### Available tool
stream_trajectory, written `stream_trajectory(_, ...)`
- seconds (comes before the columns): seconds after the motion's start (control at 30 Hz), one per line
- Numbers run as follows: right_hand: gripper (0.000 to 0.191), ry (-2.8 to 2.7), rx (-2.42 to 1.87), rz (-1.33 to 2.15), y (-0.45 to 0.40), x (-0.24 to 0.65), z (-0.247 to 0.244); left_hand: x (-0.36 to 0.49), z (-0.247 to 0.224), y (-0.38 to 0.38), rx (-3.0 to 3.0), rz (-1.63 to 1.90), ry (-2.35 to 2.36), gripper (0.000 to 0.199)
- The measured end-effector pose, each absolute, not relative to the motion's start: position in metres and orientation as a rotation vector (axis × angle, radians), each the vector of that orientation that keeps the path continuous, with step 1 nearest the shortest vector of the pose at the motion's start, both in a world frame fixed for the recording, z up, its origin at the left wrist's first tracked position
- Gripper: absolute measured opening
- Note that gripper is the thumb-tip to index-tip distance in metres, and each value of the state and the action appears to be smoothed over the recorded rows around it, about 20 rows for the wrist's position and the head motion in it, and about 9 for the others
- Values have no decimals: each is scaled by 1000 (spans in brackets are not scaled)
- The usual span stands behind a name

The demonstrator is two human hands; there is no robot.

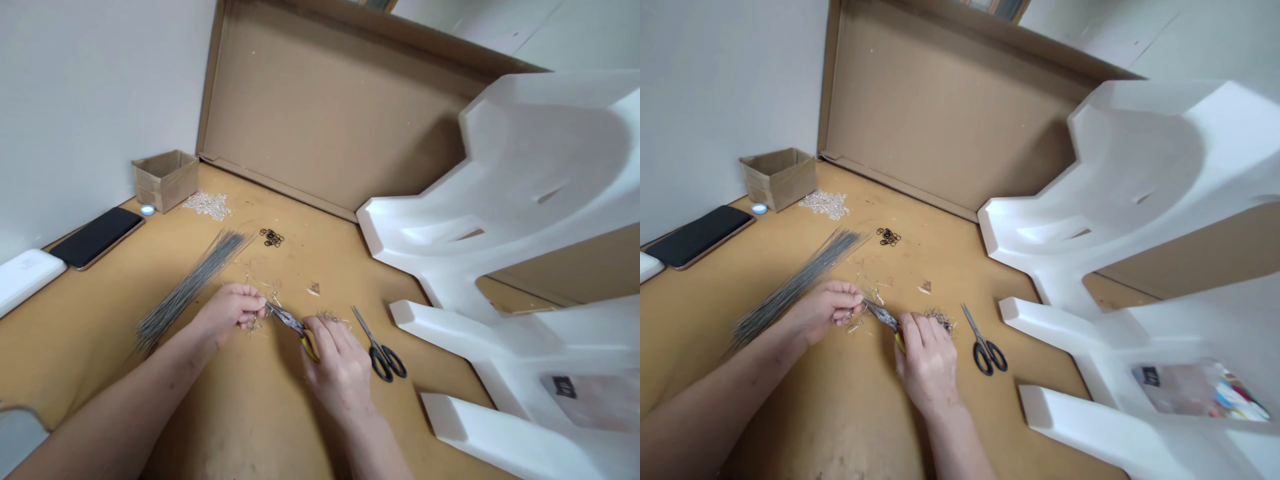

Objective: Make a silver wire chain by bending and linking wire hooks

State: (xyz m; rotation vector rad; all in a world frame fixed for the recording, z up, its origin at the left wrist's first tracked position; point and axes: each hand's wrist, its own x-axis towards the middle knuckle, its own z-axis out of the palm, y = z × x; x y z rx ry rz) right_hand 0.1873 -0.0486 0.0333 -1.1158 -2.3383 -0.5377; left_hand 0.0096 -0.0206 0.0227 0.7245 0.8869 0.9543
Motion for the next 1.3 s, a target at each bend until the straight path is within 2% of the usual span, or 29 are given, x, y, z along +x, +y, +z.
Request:
stream_trajectory(0.67,15,-2292,-1102,-558,-47,188,31,15,23,-23,551,988,841,6)
stream_trajectory(1.3,14,-2311,-1099,-528,-50,187,32,14,28,-24,429,941,752,10)
